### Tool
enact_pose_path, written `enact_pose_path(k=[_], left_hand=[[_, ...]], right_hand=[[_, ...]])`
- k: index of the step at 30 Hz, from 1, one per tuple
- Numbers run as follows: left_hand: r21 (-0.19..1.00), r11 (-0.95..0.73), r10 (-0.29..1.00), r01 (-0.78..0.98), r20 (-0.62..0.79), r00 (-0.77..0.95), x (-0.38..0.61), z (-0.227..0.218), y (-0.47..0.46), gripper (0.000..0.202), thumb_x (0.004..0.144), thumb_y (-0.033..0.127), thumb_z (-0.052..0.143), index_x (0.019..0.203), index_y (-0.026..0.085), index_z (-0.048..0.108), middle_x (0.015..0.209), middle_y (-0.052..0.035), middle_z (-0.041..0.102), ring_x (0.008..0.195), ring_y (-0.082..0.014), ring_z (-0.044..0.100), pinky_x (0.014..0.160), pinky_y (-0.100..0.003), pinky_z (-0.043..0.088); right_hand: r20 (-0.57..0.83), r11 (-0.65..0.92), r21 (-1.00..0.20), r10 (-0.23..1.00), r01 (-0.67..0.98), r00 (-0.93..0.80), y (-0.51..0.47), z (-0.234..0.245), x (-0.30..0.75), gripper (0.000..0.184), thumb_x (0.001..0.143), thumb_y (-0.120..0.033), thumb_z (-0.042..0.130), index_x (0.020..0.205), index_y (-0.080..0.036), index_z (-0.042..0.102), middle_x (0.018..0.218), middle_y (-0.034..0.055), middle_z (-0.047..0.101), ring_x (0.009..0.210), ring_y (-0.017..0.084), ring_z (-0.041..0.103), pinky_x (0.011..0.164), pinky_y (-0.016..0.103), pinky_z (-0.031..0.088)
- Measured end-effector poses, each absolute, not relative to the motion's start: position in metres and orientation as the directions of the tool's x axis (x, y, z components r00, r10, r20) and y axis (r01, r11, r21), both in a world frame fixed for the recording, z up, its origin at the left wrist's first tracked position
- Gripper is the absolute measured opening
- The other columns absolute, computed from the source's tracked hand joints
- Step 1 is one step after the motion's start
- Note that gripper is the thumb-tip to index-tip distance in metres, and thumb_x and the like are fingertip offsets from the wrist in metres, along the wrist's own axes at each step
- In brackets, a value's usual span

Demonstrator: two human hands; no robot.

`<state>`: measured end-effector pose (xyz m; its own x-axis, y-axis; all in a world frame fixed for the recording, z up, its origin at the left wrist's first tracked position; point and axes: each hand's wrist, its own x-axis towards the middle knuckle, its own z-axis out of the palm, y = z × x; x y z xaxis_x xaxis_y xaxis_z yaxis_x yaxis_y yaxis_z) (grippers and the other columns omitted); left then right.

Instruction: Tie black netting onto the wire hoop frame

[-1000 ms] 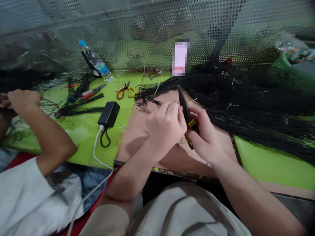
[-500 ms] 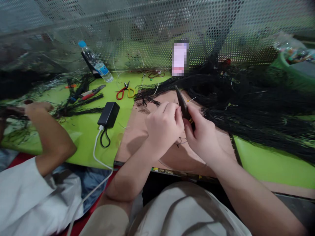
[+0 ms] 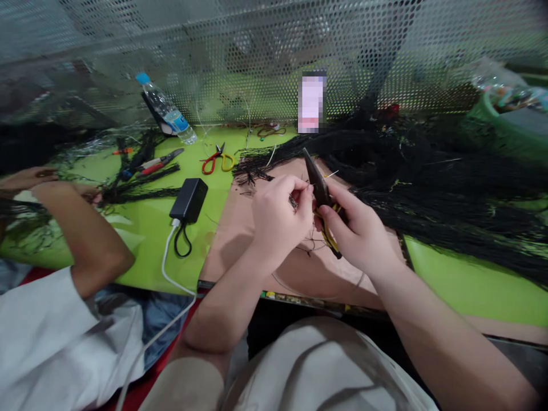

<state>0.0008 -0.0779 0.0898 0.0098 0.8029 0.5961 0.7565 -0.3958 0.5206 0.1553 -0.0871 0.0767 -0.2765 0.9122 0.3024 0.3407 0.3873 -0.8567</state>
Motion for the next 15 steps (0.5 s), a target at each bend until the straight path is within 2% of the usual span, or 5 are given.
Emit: enact_pose_path(k=[3,7,15], left_hand=[[0.446,-0.381,0.781,0.810,0.624,0.023,0.002,0.091,-0.081,0.014,0.092,0.020,0.055,0.078,0.020,0.058,0.078,-0.0023,0.067,0.072,-0.0147,0.061,0.066,-0.028,0.043],[0.345,-0.384,0.746,0.856,0.663,0.067,0.005,0.092,-0.086,0.016,0.093,0.020,0.053,0.078,0.019,0.058,0.077,-0.0032,0.066,0.071,-0.0154,0.059,0.065,-0.029,0.041],[0.213,-0.369,0.705,0.904,0.698,0.123,0.007,0.096,-0.090,0.023,0.097,0.021,0.047,0.078,0.018,0.060,0.075,-0.0050,0.065,0.069,-0.0153,0.058,0.061,-0.030,0.038]], right_hand=[[0.304,0.383,-0.890,0.903,0.248,-0.304,-0.085,0.075,0.157,0.038,0.096,-0.026,0.051,0.133,-0.027,0.059,0.111,0.0047,0.071,0.096,0.023,0.067,0.081,0.038,0.058],[0.325,0.393,-0.897,0.897,0.203,-0.301,-0.084,0.074,0.158,0.042,0.095,-0.027,0.054,0.137,-0.027,0.058,0.128,0.0059,0.067,0.123,0.026,0.059,0.100,0.045,0.053],[0.346,0.394,-0.914,0.879,0.094,-0.327,-0.082,0.069,0.161,0.040,0.097,-0.028,0.055,0.137,-0.029,0.059,0.135,0.0039,0.064,0.125,0.024,0.059,0.110,0.043,0.047]])
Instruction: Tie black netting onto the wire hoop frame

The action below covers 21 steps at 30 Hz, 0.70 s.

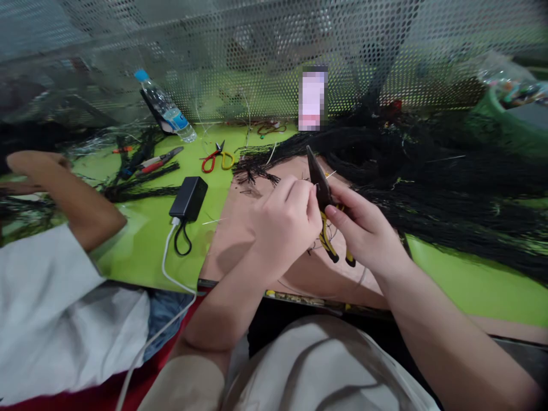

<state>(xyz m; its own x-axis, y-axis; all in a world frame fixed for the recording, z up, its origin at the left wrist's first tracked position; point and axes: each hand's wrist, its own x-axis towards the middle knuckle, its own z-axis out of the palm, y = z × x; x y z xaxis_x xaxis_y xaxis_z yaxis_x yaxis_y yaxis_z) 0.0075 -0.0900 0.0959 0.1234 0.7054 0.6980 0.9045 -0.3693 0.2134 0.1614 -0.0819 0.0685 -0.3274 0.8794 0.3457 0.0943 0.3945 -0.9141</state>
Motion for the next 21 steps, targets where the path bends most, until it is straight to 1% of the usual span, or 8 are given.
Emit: enact_pose_path(k=[3,7,11,14,16,18,21], left_hand=[[0.176,-0.361,0.701,0.916,0.699,0.142,0.008,0.097,-0.091,0.022,0.096,0.020,0.048,0.078,0.018,0.060,0.076,-0.0050,0.066,0.068,-0.0152,0.058,0.060,-0.030,0.037],[0.179,-0.351,0.723,0.919,0.676,0.144,0.008,0.099,-0.092,0.021,0.096,0.019,0.048,0.080,0.017,0.061,0.078,-0.0055,0.066,0.068,-0.0152,0.059,0.059,-0.030,0.036],[0.146,-0.339,0.710,0.929,0.688,0.151,0.008,0.098,-0.092,0.021,0.096,0.019,0.049,0.079,0.017,0.062,0.077,-0.0051,0.066,0.066,-0.0149,0.058,0.058,-0.029,0.035],[0.113,-0.348,0.699,0.931,0.693,0.177,0.008,0.096,-0.092,0.019,0.094,0.017,0.051,0.079,0.018,0.063,0.076,-0.0047,0.066,0.064,-0.0145,0.057,0.057,-0.030,0.034],[0.108,-0.358,0.691,0.928,0.699,0.185,0.008,0.094,-0.092,0.017,0.093,0.017,0.052,0.079,0.018,0.063,0.076,-0.0043,0.065,0.063,-0.0141,0.056,0.056,-0.029,0.033],[0.124,-0.365,0.685,0.923,0.707,0.176,0.007,0.093,-0.091,0.018,0.093,0.017,0.052,0.079,0.018,0.062,0.075,-0.0039,0.065,0.063,-0.0138,0.056,0.057,-0.029,0.033],[0.152,-0.378,0.677,0.913,0.718,0.161,0.006,0.093,-0.089,0.020,0.094,0.017,0.051,0.077,0.017,0.061,0.074,-0.0038,0.063,0.064,-0.0136,0.056,0.058,-0.029,0.035]], right_hand=[[0.339,0.382,-0.920,0.887,0.087,-0.315,-0.081,0.065,0.163,0.040,0.097,-0.028,0.056,0.137,-0.030,0.059,0.136,0.0032,0.064,0.121,0.023,0.061,0.109,0.043,0.047],[0.333,0.391,-0.909,0.890,0.146,-0.311,-0.082,0.067,0.163,0.041,0.097,-0.028,0.055,0.137,-0.028,0.059,0.133,0.0035,0.065,0.117,0.023,0.063,0.103,0.041,0.051],[0.345,0.431,-0.861,0.885,0.269,-0.313,-0.085,0.074,0.162,0.040,0.096,-0.024,0.052,0.136,-0.026,0.060,0.123,0.0044,0.070,0.107,0.023,0.066,0.092,0.038,0.055],[0.366,0.464,-0.789,0.881,0.402,-0.299,-0.087,0.079,0.161,0.035,0.094,-0.021,0.051,0.126,-0.022,0.065,0.108,0.0054,0.073,0.097,0.024,0.068,0.083,0.035,0.056],[0.374,0.474,-0.747,0.880,0.466,-0.295,-0.088,0.081,0.160,0.031,0.093,-0.020,0.051,0.120,-0.020,0.067,0.102,0.0064,0.073,0.092,0.024,0.068,0.078,0.034,0.055],[0.375,0.480,-0.728,0.877,0.490,-0.301,-0.089,0.082,0.160,0.029,0.093,-0.020,0.051,0.116,-0.018,0.067,0.101,0.0072,0.073,0.093,0.024,0.069,0.078,0.033,0.055],[0.377,0.483,-0.735,0.875,0.477,-0.305,-0.089,0.082,0.161,0.029,0.093,-0.019,0.050,0.117,-0.019,0.066,0.103,0.0073,0.073,0.100,0.025,0.068,0.082,0.033,0.054]])
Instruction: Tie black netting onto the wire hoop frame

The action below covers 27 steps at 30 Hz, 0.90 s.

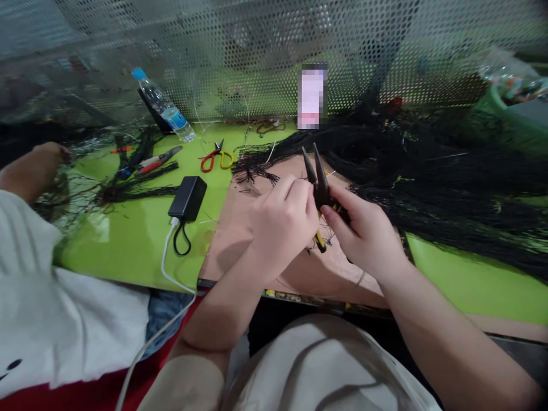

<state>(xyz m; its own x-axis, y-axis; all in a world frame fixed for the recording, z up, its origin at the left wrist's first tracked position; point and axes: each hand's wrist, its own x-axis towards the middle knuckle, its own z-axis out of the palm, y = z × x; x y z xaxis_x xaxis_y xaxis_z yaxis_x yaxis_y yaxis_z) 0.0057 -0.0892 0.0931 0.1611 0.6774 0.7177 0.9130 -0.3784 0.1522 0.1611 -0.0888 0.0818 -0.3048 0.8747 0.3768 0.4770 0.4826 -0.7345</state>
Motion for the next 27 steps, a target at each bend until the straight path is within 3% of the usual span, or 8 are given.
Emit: enact_pose_path(k=[7,16,27], left_hand=[[0.143,-0.414,0.650,0.899,0.738,0.182,0.0053,0.0922,-0.0891,0.018,0.093,0.016,0.052,0.078,0.016,0.062,0.074,-0.0040,0.064,0.065,-0.0141,0.057,0.057,-0.029,0.035],[0.284,-0.453,0.675,0.845,0.728,0.117,0.0057,0.0894,-0.0878,0.017,0.093,0.016,0.054,0.078,0.016,0.061,0.075,-0.0035,0.066,0.069,-0.0140,0.060,0.063,-0.027,0.041],[0.250,-0.445,0.663,0.860,0.737,0.129,0.0061,0.0900,-0.0882,0.017,0.093,0.017,0.054,0.077,0.017,0.061,0.075,-0.0033,0.066,0.069,-0.0142,0.059,0.062,-0.027,0.041]], right_hand=[[0.381,0.479,-0.765,0.875,0.430,-0.298,-0.0870,0.0796,0.1592,0.029,0.094,-0.020,0.050,0.118,-0.020,0.065,0.108,0.0078,0.072,0.101,0.025,0.067,0.086,0.036,0.053],[0.384,0.473,-0.816,0.873,0.332,-0.301,-0.0879,0.0762,0.1587,0.037,0.096,-0.021,0.050,0.131,-0.021,0.059,0.125,0.0079,0.068,0.109,0.023,0.064,0.091,0.035,0.053],[0.367,0.448,-0.811,0.891,0.377,-0.267,-0.0882,0.0771,0.1559,0.030,0.094,-0.021,0.050,0.122,-0.020,0.062,0.110,0.0081,0.070,0.111,0.026,0.063,0.092,0.039,0.052]])
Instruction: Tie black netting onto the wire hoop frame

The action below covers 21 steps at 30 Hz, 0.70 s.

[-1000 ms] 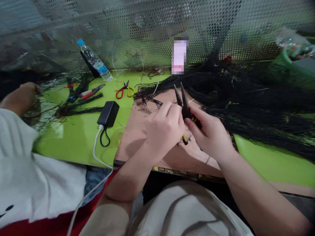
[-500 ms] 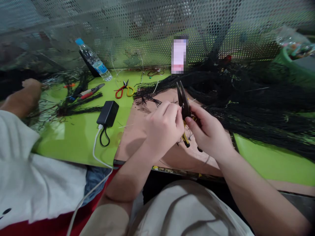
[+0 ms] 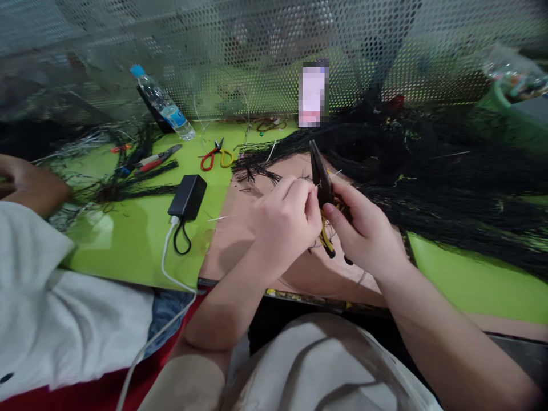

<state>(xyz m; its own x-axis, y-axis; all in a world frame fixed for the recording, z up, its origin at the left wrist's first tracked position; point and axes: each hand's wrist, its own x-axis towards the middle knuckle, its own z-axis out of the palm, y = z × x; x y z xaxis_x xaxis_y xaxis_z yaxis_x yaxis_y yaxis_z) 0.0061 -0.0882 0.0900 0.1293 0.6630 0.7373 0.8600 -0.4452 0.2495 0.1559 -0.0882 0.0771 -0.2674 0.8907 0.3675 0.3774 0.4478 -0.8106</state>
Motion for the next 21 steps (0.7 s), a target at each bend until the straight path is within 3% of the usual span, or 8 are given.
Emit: enact_pose_path(k=[15,21], left_hand=[[0.272,-0.463,0.661,0.844,0.740,0.124,0.0060,0.0908,-0.0892,0.018,0.093,0.017,0.053,0.077,0.017,0.060,0.074,-0.0039,0.066,0.068,-0.0142,0.060,0.062,-0.027,0.041],[0.274,-0.472,0.655,0.838,0.745,0.125,0.0054,0.0901,-0.0894,0.019,0.093,0.017,0.052,0.076,0.017,0.060,0.074,-0.0037,0.066,0.068,-0.0141,0.059,0.063,-0.027,0.042]], right_hand=[[0.391,0.478,-0.789,0.875,0.386,-0.285,-0.0916,0.0800,0.1543,0.028,0.094,-0.020,0.048,0.120,-0.021,0.059,0.106,0.0064,0.069,0.092,0.021,0.063,0.079,0.034,0.052],[0.382,0.467,-0.800,0.881,0.376,-0.279,-0.0917,0.0797,0.1552,0.031,0.095,-0.022,0.048,0.123,-0.022,0.059,0.107,0.0070,0.069,0.097,0.023,0.064,0.082,0.037,0.054]])
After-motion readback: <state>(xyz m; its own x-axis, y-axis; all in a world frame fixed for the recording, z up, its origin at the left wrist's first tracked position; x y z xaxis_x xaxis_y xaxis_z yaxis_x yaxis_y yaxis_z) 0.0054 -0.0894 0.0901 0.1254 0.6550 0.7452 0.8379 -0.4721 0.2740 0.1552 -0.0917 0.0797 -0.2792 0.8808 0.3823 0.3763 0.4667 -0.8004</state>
